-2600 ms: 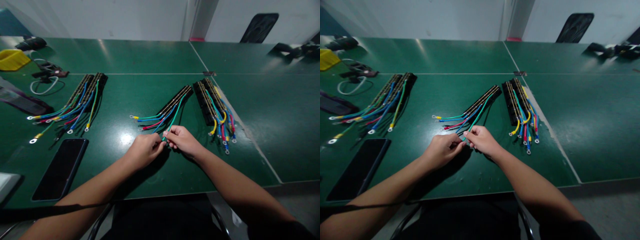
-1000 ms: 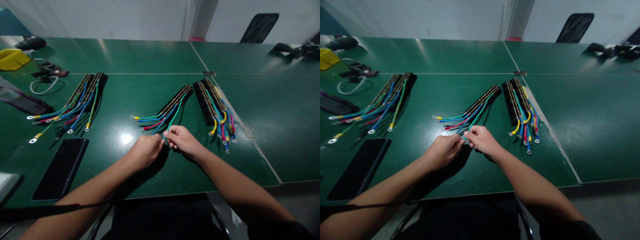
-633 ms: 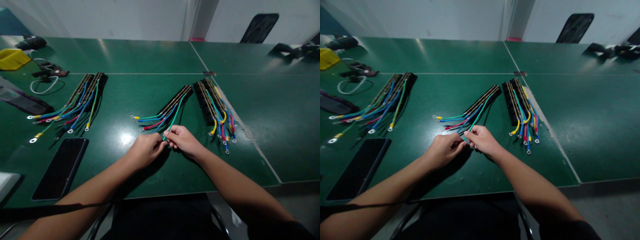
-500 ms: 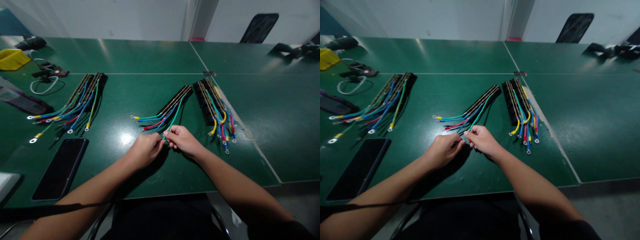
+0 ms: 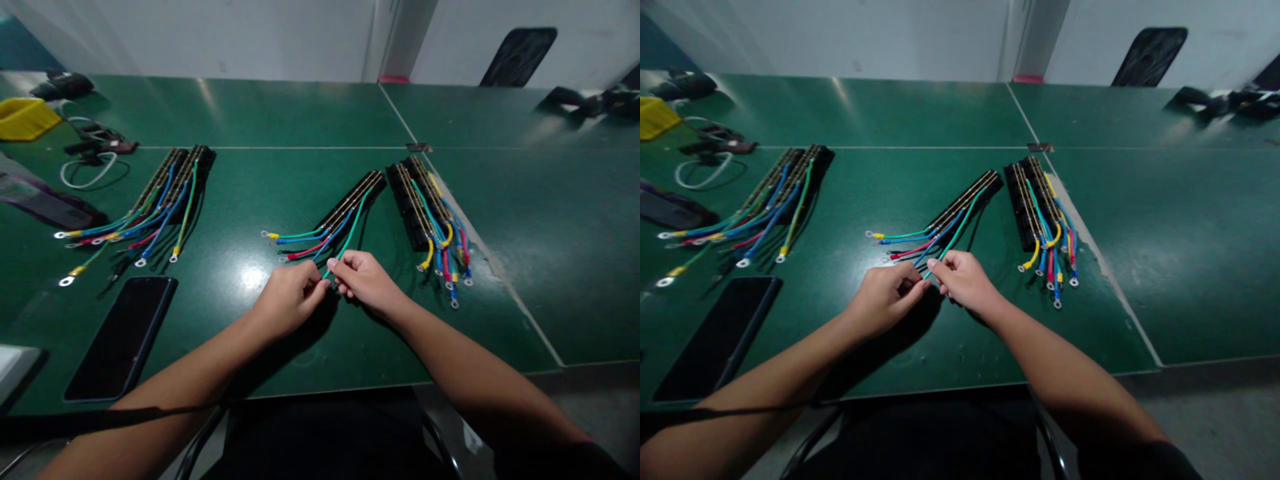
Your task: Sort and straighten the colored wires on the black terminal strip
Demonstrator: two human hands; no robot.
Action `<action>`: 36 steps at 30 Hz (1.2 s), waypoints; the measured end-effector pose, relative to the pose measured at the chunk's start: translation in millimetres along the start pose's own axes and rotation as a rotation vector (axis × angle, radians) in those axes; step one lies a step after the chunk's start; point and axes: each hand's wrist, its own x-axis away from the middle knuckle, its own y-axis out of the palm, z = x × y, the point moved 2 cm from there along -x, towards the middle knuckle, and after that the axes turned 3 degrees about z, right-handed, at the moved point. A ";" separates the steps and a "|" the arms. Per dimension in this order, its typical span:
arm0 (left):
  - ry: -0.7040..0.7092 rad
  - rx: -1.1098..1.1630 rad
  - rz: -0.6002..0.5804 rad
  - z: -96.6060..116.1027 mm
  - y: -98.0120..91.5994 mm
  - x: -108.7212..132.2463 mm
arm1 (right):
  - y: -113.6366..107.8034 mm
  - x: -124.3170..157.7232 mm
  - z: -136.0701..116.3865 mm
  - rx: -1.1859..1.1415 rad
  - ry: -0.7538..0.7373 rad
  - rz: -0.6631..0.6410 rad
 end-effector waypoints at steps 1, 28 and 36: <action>-0.036 0.052 -0.004 0.0 -0.1 -0.4 | -0.1 -0.2 0.3 -0.007 0.000 0.006; -0.696 1.436 -0.521 -1.1 14.4 -0.4 | -1.6 -0.2 -1.8 -0.290 0.037 -0.102; -0.665 1.364 -0.448 -7.0 18.2 -0.3 | -2.1 -0.7 -0.6 -0.289 0.065 -0.075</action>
